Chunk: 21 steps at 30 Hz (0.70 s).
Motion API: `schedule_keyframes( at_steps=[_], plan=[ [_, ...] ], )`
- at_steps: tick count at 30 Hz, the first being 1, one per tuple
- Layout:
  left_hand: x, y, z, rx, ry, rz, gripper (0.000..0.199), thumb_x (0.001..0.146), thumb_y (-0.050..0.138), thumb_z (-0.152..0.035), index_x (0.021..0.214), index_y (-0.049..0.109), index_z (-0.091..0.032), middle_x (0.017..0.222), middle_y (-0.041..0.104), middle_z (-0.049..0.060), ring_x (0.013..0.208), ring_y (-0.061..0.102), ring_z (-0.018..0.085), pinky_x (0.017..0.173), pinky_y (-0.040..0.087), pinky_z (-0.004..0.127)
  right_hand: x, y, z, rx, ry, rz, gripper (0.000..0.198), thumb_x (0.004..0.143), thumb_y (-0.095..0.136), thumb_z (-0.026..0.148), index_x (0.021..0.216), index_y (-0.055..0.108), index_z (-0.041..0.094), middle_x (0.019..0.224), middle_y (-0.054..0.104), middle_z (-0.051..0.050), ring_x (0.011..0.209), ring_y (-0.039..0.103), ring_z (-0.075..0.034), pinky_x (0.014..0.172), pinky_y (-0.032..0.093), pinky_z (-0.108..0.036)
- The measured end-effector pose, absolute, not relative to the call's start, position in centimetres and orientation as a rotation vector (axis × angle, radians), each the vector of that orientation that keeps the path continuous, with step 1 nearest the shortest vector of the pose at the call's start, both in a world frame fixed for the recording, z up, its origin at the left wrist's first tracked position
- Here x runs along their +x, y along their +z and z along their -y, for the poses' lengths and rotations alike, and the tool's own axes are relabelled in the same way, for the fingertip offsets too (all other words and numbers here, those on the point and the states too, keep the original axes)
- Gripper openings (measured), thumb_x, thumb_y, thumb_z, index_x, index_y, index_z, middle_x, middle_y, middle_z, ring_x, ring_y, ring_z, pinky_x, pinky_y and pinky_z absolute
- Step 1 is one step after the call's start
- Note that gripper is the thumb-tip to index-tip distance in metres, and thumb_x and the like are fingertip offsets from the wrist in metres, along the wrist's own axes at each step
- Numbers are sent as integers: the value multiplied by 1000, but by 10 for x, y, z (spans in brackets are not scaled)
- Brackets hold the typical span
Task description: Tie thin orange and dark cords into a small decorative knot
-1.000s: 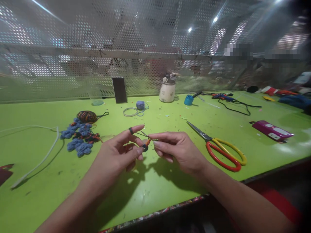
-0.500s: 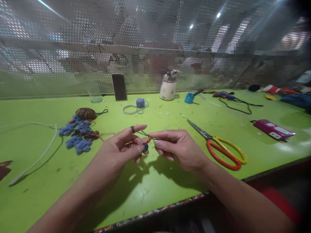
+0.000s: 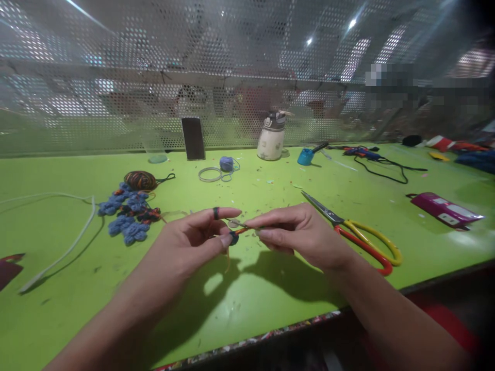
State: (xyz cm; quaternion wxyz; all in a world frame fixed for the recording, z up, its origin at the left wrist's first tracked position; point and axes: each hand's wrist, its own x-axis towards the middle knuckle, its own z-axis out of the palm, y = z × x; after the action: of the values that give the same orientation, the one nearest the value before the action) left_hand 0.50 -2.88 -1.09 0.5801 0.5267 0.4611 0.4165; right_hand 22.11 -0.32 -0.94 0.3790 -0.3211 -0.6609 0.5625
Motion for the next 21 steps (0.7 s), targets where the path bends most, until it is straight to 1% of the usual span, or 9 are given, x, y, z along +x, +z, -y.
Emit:
schedule_keyframes(
  at_steps=[2,5,7,9,12,16,21],
  plan=[
    [5,-10,30,1255,954,-1089,29,80,72,-31,109,68,-28,86,67,-2,72,58,10,64,43,23,225,-5,2,-814,1345,1799,23,81,65,15,101,76,13,53,54,3,46,38,-5,42,29,-18],
    [5,-8,32,1317,931,-1118,27,80,71,-31,107,70,-26,88,68,-1,74,58,11,66,43,24,230,1,1,-747,1094,2029,24,81,62,8,101,76,13,69,68,-3,56,50,-7,51,39,-19],
    [6,-6,33,1348,913,-1134,26,81,70,-32,105,71,-26,90,69,-1,76,57,12,68,42,25,233,5,0,-683,942,2178,27,84,58,6,105,74,13,74,70,-4,60,54,-7,56,42,-18],
    [6,-5,33,1364,890,-1146,26,81,69,-33,106,71,-26,90,69,0,78,58,12,70,42,25,236,8,0,-632,850,2288,29,87,55,6,108,73,12,74,70,-3,60,55,-7,58,43,-17],
    [7,-5,33,1369,856,-1154,27,82,68,-33,108,70,-26,90,70,0,80,59,14,72,42,26,239,11,0,-611,768,2374,30,88,53,5,111,71,11,76,71,-4,62,58,-7,60,43,-16],
    [8,-6,32,1381,841,-1157,26,82,68,-32,107,71,-27,91,70,0,79,58,13,70,42,25,240,12,1,-629,715,2441,33,87,51,4,112,71,14,82,73,-5,67,62,-8,64,44,-18],
    [8,-6,30,1411,837,-1171,25,82,68,-30,106,71,-26,90,70,0,79,57,12,69,42,24,240,13,1,-676,717,2480,39,85,48,1,114,70,14,86,74,-5,68,61,-8,65,44,-18]
  ],
)
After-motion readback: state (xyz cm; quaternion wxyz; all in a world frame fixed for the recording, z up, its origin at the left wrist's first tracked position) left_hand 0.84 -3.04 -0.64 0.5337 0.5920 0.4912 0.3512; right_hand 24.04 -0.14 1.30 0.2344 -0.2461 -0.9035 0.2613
